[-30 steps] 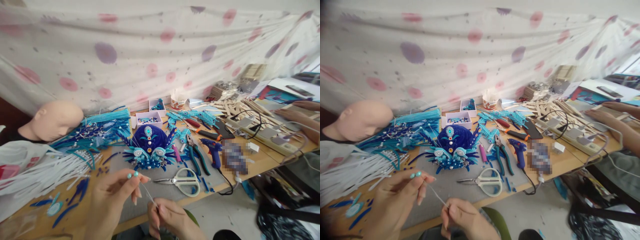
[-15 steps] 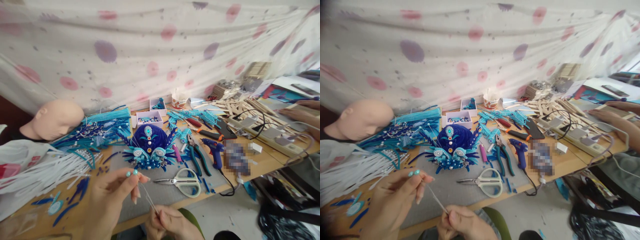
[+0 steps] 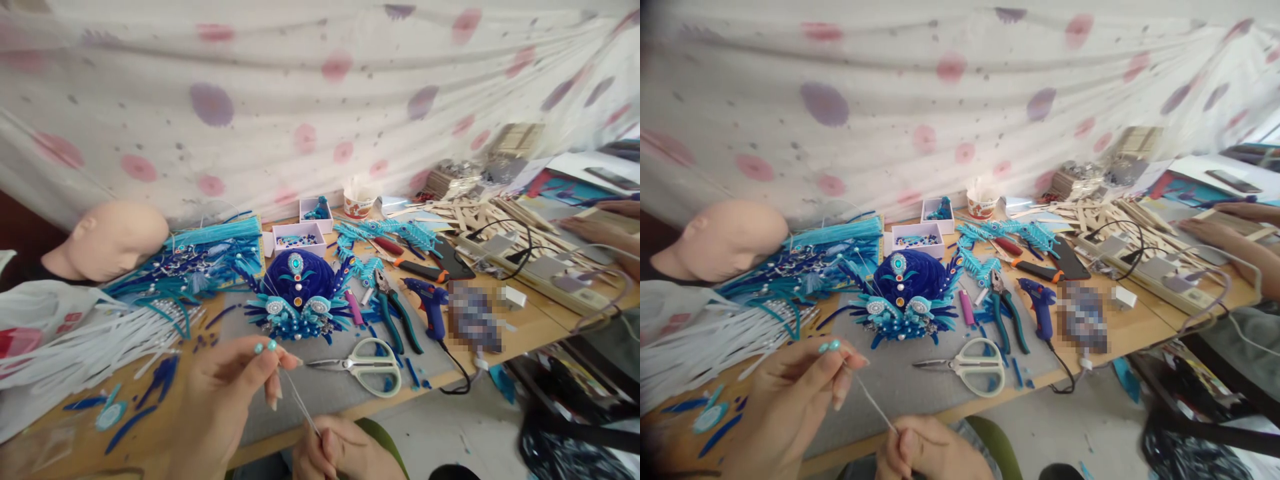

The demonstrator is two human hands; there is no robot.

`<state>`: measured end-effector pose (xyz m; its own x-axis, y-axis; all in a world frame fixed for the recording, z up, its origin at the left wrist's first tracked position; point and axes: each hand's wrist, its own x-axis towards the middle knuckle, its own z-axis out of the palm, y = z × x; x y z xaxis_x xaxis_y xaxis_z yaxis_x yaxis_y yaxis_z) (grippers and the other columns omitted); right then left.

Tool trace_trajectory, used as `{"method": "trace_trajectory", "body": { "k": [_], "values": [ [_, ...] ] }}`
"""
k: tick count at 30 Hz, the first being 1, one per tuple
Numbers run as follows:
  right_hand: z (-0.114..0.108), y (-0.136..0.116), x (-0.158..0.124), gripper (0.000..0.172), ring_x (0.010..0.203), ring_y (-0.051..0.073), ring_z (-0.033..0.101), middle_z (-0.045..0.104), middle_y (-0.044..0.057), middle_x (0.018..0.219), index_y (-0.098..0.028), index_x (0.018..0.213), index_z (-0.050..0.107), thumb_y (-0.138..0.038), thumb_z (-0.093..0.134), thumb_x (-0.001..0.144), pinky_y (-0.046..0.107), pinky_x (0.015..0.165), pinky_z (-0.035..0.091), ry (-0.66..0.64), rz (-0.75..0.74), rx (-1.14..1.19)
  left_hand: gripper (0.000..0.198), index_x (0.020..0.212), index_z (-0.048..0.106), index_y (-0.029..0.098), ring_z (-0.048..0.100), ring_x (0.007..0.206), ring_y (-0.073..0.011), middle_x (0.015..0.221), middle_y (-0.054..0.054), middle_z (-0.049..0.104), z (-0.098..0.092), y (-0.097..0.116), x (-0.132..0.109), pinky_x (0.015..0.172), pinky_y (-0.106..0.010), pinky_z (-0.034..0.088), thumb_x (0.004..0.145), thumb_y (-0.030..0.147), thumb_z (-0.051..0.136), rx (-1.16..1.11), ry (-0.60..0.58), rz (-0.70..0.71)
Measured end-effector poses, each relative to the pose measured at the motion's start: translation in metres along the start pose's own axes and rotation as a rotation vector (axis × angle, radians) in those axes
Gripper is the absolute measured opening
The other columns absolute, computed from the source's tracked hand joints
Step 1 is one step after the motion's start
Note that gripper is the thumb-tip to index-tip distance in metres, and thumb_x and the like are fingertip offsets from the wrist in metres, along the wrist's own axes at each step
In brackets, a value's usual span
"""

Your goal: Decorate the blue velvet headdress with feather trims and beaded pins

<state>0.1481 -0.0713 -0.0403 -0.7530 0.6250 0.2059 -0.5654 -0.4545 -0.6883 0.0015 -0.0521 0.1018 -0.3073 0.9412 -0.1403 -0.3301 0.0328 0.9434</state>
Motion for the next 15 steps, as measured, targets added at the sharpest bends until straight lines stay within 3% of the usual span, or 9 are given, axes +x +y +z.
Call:
{"method": "trace_trajectory", "body": {
  "k": [9,15],
  "values": [
    [0.003,-0.002,0.006,0.048,0.057,0.01,0.046,0.043,-0.002,0.057,-0.019,0.064,0.044,-0.055,0.053,0.094,0.027,0.06,0.039,0.008,-0.014,0.002,0.011,0.064,0.074,0.024,0.053,0.04,-0.0073,0.058,0.001,0.072,0.001,0.002,0.0,0.04,-0.019,0.044,0.063,0.024,0.085,-0.021,0.004,-0.018],
    [0.005,0.002,0.01,0.048,0.049,0.008,0.039,0.04,-0.005,0.052,-0.018,0.064,0.049,-0.054,0.054,0.095,0.025,0.056,0.038,0.026,-0.044,0.099,0.015,0.061,0.072,0.02,0.049,0.04,-0.005,0.058,0.0,0.072,0.001,0.003,0.007,0.038,-0.015,0.039,0.06,0.026,0.086,-0.017,0.03,-0.014]
  ]
}}
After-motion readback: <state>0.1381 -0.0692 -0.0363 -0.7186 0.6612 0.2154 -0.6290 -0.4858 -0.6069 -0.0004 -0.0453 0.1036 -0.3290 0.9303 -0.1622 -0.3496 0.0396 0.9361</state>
